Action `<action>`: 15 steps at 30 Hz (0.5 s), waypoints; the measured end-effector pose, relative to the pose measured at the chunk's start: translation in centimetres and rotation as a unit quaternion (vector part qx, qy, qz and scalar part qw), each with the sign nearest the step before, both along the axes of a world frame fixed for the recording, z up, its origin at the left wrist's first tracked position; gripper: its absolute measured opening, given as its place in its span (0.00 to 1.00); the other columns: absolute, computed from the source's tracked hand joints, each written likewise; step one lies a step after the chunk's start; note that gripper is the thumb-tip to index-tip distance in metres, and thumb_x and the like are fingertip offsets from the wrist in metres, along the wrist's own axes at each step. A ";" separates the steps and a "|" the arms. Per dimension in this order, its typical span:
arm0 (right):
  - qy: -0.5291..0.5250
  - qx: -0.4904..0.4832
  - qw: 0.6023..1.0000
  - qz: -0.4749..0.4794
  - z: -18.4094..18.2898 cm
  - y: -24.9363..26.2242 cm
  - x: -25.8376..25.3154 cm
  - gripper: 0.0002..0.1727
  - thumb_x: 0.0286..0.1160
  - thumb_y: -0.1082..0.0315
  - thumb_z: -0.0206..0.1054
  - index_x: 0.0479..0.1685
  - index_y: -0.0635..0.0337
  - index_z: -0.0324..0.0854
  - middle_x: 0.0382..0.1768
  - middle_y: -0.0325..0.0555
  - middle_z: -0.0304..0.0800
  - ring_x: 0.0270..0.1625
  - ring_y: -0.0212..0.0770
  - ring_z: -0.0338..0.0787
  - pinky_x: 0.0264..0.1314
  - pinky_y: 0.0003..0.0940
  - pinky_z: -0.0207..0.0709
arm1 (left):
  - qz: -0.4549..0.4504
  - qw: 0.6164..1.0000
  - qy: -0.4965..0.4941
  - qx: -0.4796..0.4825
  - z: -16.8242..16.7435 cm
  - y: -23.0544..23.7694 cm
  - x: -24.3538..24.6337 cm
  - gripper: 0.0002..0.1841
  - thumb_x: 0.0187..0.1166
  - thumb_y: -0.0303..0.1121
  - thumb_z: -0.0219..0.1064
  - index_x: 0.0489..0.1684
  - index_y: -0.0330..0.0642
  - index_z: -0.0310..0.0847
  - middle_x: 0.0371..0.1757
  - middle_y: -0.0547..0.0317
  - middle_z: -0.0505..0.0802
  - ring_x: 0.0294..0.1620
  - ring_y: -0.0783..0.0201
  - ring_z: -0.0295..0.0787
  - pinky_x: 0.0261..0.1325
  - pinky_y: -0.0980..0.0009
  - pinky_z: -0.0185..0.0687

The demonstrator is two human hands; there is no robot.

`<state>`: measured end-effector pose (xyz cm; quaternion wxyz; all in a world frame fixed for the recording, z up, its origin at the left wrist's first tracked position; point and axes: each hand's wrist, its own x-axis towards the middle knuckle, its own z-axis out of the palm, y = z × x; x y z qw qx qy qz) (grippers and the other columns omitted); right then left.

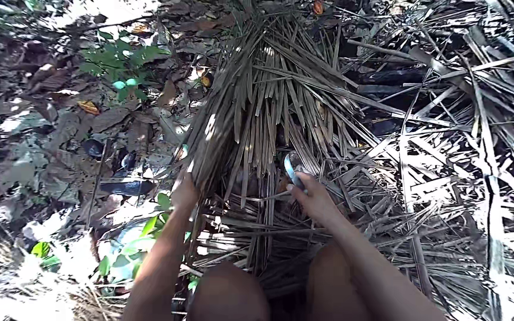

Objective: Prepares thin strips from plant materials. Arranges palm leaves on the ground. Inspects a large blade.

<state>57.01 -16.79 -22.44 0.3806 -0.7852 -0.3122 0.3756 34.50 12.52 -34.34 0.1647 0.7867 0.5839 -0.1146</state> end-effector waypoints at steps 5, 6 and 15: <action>-0.003 0.001 1.000 0.013 -0.3 1.3 -0.6 0.23 0.88 0.61 0.61 0.76 0.63 0.74 0.53 0.59 0.89 0.55 0.51 0.89 0.64 0.52 0.79 | 0.059 0.994 0.015 -0.087 -3.3 -8.6 -8.6 0.39 0.83 0.56 0.63 0.92 0.51 0.56 0.69 0.36 0.87 0.71 0.35 0.84 0.71 0.34 0.76; -0.001 0.000 1.000 0.017 -0.3 1.5 -0.9 0.23 0.88 0.60 0.61 0.76 0.63 0.74 0.53 0.60 0.90 0.54 0.53 0.90 0.64 0.54 0.79 | 0.058 0.994 0.002 -0.089 -3.0 -9.0 -9.2 0.37 0.85 0.58 0.60 0.91 0.50 0.59 0.70 0.36 0.87 0.72 0.36 0.84 0.72 0.34 0.75; -0.022 -0.018 0.998 0.059 0.9 2.4 -4.1 0.25 0.88 0.58 0.62 0.79 0.61 0.72 0.58 0.66 0.87 0.60 0.63 0.87 0.66 0.65 0.75 | 0.080 0.994 -0.025 -0.072 3.7 -7.5 -12.3 0.35 0.83 0.64 0.58 0.71 0.40 0.79 0.67 0.37 0.88 0.69 0.38 0.84 0.69 0.33 0.74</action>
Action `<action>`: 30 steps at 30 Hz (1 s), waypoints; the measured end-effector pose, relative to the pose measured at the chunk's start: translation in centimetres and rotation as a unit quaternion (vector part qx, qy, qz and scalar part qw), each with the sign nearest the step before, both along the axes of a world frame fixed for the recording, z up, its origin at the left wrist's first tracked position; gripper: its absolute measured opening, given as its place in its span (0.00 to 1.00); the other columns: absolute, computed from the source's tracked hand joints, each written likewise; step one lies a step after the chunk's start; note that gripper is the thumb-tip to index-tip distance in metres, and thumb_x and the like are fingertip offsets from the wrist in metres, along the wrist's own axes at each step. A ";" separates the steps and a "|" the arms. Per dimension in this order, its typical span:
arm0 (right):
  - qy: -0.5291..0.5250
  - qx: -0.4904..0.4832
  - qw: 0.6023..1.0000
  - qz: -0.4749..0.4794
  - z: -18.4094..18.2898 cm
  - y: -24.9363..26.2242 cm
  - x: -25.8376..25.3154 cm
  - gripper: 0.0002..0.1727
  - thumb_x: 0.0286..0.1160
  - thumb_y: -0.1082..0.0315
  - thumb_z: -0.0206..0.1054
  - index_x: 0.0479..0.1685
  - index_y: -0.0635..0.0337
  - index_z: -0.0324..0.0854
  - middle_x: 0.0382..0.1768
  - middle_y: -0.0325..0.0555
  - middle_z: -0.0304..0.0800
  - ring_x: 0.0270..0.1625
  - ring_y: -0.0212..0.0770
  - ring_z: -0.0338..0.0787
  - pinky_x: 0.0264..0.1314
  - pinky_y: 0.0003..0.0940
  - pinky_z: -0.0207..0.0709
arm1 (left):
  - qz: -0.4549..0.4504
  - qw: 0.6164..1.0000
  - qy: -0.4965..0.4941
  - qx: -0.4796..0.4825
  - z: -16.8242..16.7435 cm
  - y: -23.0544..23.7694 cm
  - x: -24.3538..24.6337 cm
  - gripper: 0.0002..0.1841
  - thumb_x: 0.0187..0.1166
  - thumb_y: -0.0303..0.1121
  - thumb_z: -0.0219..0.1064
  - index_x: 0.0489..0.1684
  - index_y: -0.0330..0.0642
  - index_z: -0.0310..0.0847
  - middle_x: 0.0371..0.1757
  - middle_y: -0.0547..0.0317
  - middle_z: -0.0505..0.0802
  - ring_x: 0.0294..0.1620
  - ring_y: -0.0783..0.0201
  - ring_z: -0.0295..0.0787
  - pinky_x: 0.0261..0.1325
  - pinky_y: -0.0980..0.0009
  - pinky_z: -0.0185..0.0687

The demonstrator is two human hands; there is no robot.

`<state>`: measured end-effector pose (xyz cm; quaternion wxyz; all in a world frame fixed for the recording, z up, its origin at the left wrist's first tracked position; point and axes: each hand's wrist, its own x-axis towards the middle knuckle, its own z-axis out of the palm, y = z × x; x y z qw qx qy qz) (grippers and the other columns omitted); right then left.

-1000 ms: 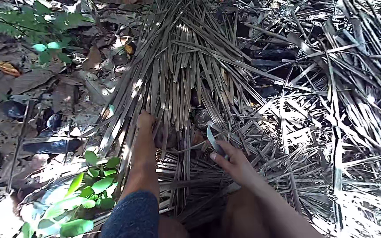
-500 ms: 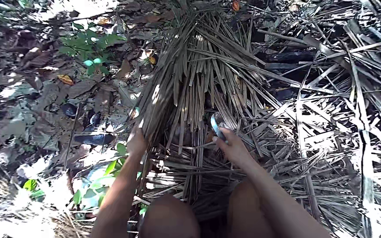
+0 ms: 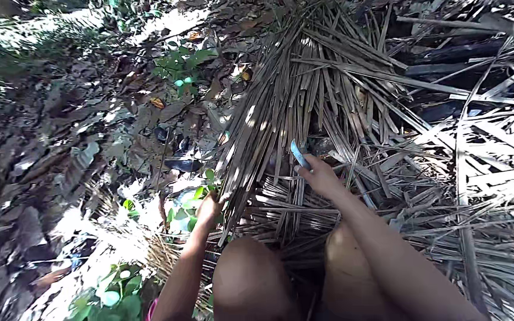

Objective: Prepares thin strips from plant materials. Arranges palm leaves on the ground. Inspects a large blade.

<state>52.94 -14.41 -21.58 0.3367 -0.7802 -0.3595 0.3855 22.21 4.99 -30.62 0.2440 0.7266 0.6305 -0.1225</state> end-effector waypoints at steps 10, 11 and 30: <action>-0.024 -0.013 0.998 0.049 -0.3 1.2 -2.6 0.25 0.89 0.56 0.61 0.76 0.61 0.73 0.56 0.69 0.87 0.59 0.68 0.87 0.63 0.69 0.75 | -0.010 0.987 0.122 0.103 9.0 -1.3 -10.3 0.22 0.92 0.45 0.51 0.67 0.38 0.82 0.61 0.31 0.90 0.65 0.30 0.86 0.64 0.28 0.75; -0.027 -0.018 0.998 0.054 -0.3 1.4 -2.8 0.25 0.89 0.56 0.61 0.77 0.61 0.73 0.56 0.68 0.87 0.60 0.68 0.87 0.64 0.69 0.74 | 0.014 0.982 0.119 0.148 10.3 -1.7 -12.2 0.20 0.92 0.40 0.53 0.68 0.35 0.81 0.60 0.27 0.89 0.64 0.27 0.86 0.62 0.27 0.76; 0.181 0.208 0.939 0.206 2.8 0.7 -10.0 0.34 0.90 0.63 0.56 0.94 0.55 0.52 0.31 0.43 0.81 0.26 0.29 0.76 0.31 0.27 0.73 | 0.028 0.897 -0.380 0.222 14.9 -7.7 -3.9 0.17 0.91 0.33 0.51 0.69 0.32 0.76 0.36 0.52 0.92 0.29 0.66 0.88 0.38 0.63 0.87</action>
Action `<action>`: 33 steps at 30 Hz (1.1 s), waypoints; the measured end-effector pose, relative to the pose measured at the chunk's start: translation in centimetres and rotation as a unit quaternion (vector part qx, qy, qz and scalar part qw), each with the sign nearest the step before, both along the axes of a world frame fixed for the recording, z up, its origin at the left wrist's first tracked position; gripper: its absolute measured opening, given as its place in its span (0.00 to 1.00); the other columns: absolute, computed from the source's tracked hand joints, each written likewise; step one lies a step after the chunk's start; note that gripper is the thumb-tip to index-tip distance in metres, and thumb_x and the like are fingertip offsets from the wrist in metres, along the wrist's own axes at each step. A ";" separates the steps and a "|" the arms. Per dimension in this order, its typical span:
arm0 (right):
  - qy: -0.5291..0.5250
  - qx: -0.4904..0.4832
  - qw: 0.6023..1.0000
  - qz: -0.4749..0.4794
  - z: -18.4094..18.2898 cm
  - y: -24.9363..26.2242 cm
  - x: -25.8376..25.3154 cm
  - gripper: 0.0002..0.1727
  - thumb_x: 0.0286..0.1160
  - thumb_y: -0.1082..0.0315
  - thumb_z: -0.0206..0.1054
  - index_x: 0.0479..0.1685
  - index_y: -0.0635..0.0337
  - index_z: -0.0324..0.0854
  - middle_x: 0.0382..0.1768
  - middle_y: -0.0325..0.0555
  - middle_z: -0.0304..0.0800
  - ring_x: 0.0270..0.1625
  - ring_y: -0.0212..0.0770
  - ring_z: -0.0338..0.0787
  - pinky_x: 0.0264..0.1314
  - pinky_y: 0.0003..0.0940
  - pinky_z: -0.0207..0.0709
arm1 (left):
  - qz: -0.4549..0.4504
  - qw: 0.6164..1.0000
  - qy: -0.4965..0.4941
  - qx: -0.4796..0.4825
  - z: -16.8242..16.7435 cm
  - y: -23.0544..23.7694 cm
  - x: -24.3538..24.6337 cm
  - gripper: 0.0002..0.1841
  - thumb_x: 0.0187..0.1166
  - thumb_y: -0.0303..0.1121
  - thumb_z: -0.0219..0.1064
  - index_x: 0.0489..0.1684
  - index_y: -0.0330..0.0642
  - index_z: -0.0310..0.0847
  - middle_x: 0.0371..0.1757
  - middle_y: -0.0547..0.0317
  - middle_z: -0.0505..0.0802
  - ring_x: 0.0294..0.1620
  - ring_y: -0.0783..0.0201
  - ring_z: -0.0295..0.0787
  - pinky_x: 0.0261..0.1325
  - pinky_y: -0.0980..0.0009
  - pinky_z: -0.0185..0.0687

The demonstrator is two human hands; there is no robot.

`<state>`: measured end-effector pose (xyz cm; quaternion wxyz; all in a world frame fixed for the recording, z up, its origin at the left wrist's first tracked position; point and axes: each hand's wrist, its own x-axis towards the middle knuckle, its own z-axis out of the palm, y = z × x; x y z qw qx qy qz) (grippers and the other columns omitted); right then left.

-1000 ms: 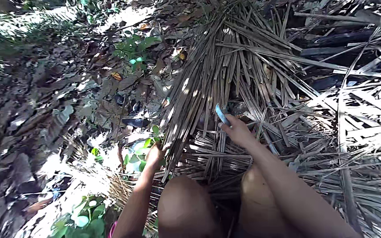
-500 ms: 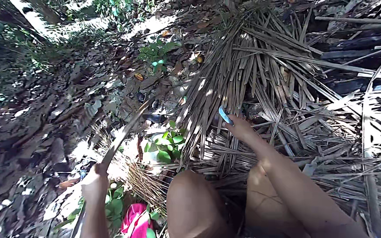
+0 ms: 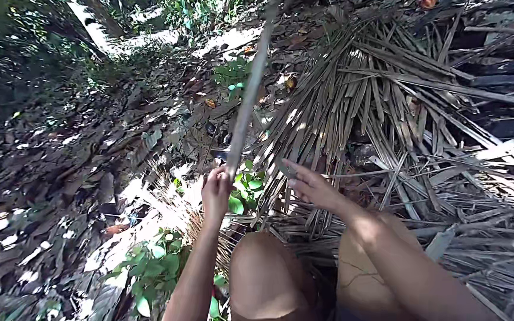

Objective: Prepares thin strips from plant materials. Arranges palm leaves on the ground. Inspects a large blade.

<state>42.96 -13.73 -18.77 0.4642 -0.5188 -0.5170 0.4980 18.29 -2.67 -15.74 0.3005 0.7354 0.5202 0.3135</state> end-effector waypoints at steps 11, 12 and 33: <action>0.167 0.022 0.985 -0.018 0.0 -3.1 3.4 0.09 0.85 0.70 0.58 0.58 0.58 0.74 0.17 0.28 0.74 0.17 0.20 0.72 0.21 0.15 0.68 | -0.198 0.980 0.012 -0.027 1.1 -5.5 11.6 0.11 0.90 0.34 0.59 0.48 0.39 0.86 0.27 0.61 0.88 0.25 0.71 0.82 0.33 0.68 0.80; 0.170 0.016 0.985 -0.014 0.0 -3.0 3.6 0.09 0.85 0.70 0.58 0.59 0.57 0.73 0.17 0.28 0.73 0.16 0.20 0.72 0.21 0.15 0.67 | -0.193 0.981 0.007 -0.025 0.9 -5.6 12.0 0.10 0.90 0.34 0.59 0.47 0.39 0.85 0.26 0.62 0.88 0.24 0.72 0.82 0.32 0.70 0.81; -0.119 0.022 0.993 0.011 -0.7 -2.6 5.9 0.24 0.87 0.63 0.61 0.77 0.67 0.75 0.57 0.57 0.89 0.45 0.35 0.84 0.53 0.33 0.78 | -0.306 0.801 -0.145 -0.493 -1.4 -0.8 11.7 0.17 0.91 0.27 0.42 0.33 0.49 0.75 0.16 0.76 0.75 0.12 0.83 0.64 0.18 0.86 0.64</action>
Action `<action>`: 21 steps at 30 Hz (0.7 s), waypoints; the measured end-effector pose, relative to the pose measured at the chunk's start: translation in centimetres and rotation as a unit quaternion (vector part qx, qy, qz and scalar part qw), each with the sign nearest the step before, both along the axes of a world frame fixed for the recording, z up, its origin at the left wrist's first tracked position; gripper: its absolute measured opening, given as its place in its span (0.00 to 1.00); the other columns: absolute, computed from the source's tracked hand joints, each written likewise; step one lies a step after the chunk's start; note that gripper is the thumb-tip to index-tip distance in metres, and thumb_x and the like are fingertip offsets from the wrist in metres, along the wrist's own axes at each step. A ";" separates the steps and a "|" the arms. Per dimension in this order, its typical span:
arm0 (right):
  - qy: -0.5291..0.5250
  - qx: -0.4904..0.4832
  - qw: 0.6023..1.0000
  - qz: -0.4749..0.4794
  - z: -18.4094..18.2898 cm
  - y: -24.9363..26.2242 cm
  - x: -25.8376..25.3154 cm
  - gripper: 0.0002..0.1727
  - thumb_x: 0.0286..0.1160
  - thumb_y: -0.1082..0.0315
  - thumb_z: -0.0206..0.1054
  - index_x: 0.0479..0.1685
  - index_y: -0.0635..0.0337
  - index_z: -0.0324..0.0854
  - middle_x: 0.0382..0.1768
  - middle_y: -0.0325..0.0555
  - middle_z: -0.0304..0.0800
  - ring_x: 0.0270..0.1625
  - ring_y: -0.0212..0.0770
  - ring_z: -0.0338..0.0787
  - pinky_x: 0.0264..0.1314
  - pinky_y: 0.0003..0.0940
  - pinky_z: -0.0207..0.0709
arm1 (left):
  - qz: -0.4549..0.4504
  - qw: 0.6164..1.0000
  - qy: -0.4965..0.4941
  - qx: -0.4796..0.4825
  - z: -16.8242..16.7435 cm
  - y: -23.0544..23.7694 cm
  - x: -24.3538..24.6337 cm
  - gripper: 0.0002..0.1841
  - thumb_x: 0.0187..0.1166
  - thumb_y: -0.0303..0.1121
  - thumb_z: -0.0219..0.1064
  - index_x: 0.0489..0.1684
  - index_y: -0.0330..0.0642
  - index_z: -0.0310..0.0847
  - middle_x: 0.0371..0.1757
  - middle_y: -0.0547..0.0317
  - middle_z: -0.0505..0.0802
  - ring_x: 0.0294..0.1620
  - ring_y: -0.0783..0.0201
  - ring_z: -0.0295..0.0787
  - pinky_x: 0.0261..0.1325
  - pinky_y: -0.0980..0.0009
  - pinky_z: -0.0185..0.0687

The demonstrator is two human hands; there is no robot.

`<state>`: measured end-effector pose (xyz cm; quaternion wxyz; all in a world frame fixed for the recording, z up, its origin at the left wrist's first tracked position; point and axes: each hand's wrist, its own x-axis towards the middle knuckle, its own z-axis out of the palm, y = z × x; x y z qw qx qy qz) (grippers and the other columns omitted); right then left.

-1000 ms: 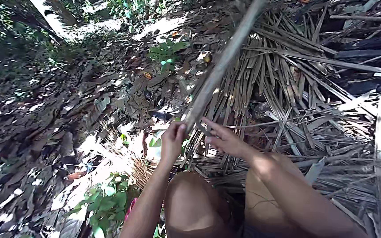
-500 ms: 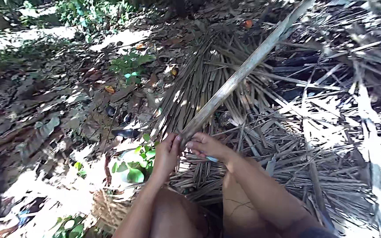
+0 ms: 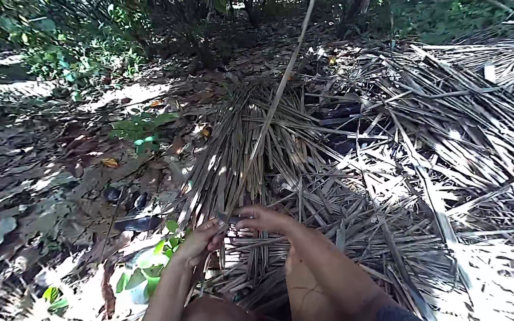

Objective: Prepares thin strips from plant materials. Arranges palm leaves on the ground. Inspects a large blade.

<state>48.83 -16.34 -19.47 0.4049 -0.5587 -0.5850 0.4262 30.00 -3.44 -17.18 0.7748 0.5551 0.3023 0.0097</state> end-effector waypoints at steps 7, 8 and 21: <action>-0.152 -0.086 0.939 -0.296 2.1 -0.9 3.8 0.26 0.91 0.54 0.55 0.84 0.53 0.72 0.60 0.64 0.89 0.64 0.65 0.88 0.71 0.66 0.74 | -0.029 0.983 0.088 0.160 -0.8 1.1 -1.2 0.14 0.93 0.30 0.46 0.39 0.43 0.77 0.16 0.73 0.76 0.13 0.81 0.67 0.19 0.85 0.65; -0.135 -0.092 0.927 -0.339 2.4 -1.7 5.6 0.28 0.91 0.54 0.55 0.86 0.53 0.69 0.63 0.66 0.88 0.66 0.66 0.86 0.72 0.66 0.73 | -0.045 0.973 0.105 0.199 -1.3 1.6 -2.1 0.12 0.92 0.30 0.48 0.42 0.41 0.78 0.18 0.72 0.77 0.14 0.80 0.68 0.20 0.84 0.66; -0.130 -0.035 0.776 -0.616 4.7 -20.6 27.3 0.30 0.91 0.59 0.55 0.86 0.66 0.65 0.77 0.70 0.75 0.78 0.65 0.76 0.81 0.63 0.63 | -0.141 0.868 0.305 0.366 -4.8 2.5 -8.3 0.20 0.87 0.22 0.54 0.74 0.18 0.68 0.65 0.27 0.84 0.63 0.51 0.82 0.71 0.59 0.76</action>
